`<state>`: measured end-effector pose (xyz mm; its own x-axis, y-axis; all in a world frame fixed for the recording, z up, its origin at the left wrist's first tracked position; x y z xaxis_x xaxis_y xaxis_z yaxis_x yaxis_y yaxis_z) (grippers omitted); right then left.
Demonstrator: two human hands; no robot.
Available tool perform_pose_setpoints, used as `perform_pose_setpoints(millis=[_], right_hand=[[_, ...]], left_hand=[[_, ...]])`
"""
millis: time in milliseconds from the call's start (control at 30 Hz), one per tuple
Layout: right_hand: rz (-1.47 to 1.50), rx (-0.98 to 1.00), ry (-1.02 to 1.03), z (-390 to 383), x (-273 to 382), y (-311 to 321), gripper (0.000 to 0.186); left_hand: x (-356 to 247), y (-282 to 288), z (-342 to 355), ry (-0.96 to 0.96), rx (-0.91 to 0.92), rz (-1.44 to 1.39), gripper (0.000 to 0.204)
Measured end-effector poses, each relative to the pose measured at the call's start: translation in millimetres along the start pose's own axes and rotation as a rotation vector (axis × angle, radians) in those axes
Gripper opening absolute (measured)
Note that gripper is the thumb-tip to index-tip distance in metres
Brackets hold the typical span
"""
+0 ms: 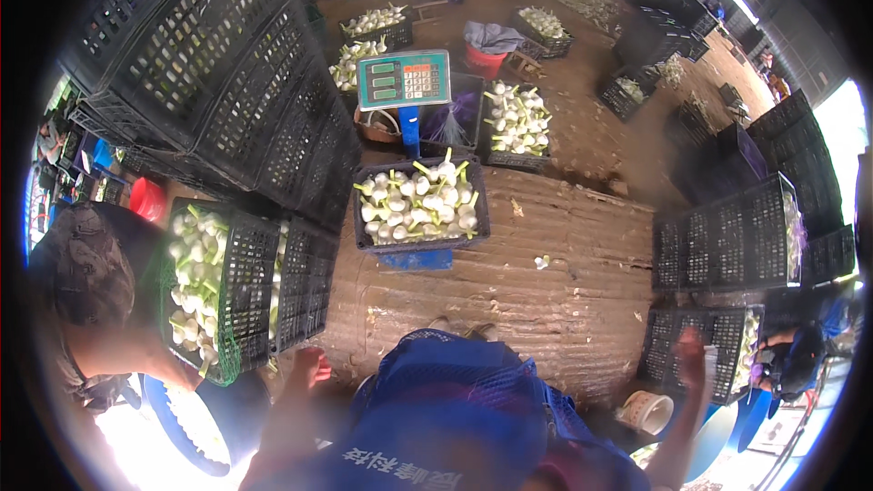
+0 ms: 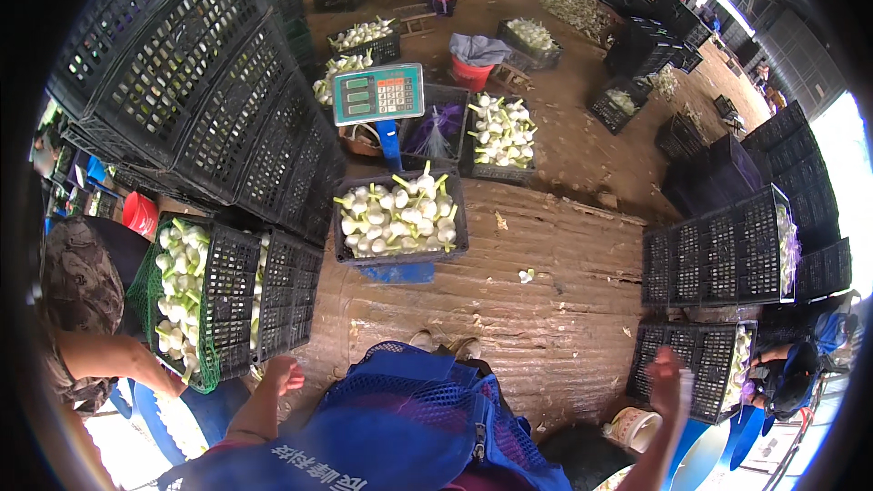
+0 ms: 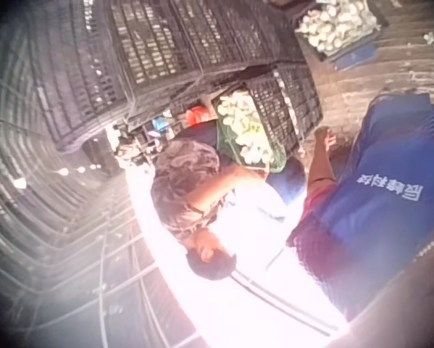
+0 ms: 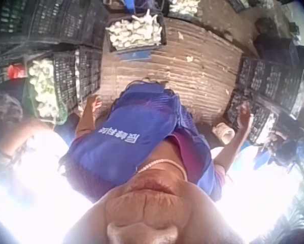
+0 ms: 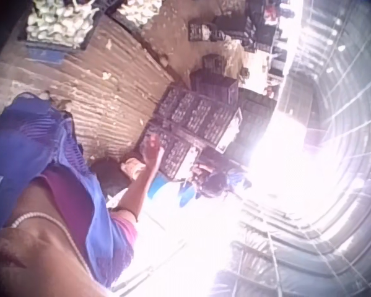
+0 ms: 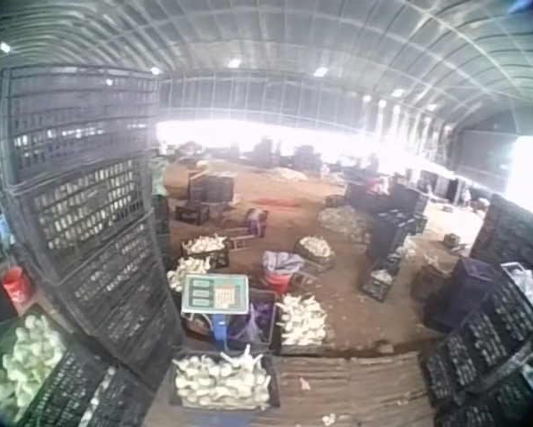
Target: Washing garlic bulbs in a basin and packaging them into purple mesh bags.
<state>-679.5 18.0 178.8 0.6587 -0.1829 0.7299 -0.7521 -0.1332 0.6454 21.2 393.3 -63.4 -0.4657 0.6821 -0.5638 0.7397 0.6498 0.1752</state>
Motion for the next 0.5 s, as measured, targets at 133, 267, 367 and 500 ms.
perform_pose_setpoints(millis=[133, 267, 367, 500], right_hand=[[-0.078, -0.230, 0.311, -100, 210, 112, 0.048], [0.103, -0.511, 0.441, -131, 236, 122, 0.044], [0.295, -0.282, 0.567, -126, 224, 128, 0.042], [0.553, 0.047, 0.691, -113, 200, 141, 0.039]], left_hand=[[-63, -32, 10, -0.108, 0.034, 0.044, 0.028], [-70, -55, -1, -0.127, 0.055, 0.031, 0.024], [-44, -60, -8, -0.073, 0.066, 0.084, 0.029], [-20, -57, -33, -0.008, -0.006, 0.151, 0.025]])
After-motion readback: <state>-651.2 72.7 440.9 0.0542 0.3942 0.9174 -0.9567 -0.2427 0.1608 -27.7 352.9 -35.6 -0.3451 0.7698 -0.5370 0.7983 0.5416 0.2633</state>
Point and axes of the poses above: each hand's wrist, its own z-axis towards the middle knuckle, its own y-axis out of the back of the hand, x = y × z, the point moved 5 cm from there along z, towards the middle knuckle, and after that the axes turned 11 degrees about -y, right-handed, at the moved point
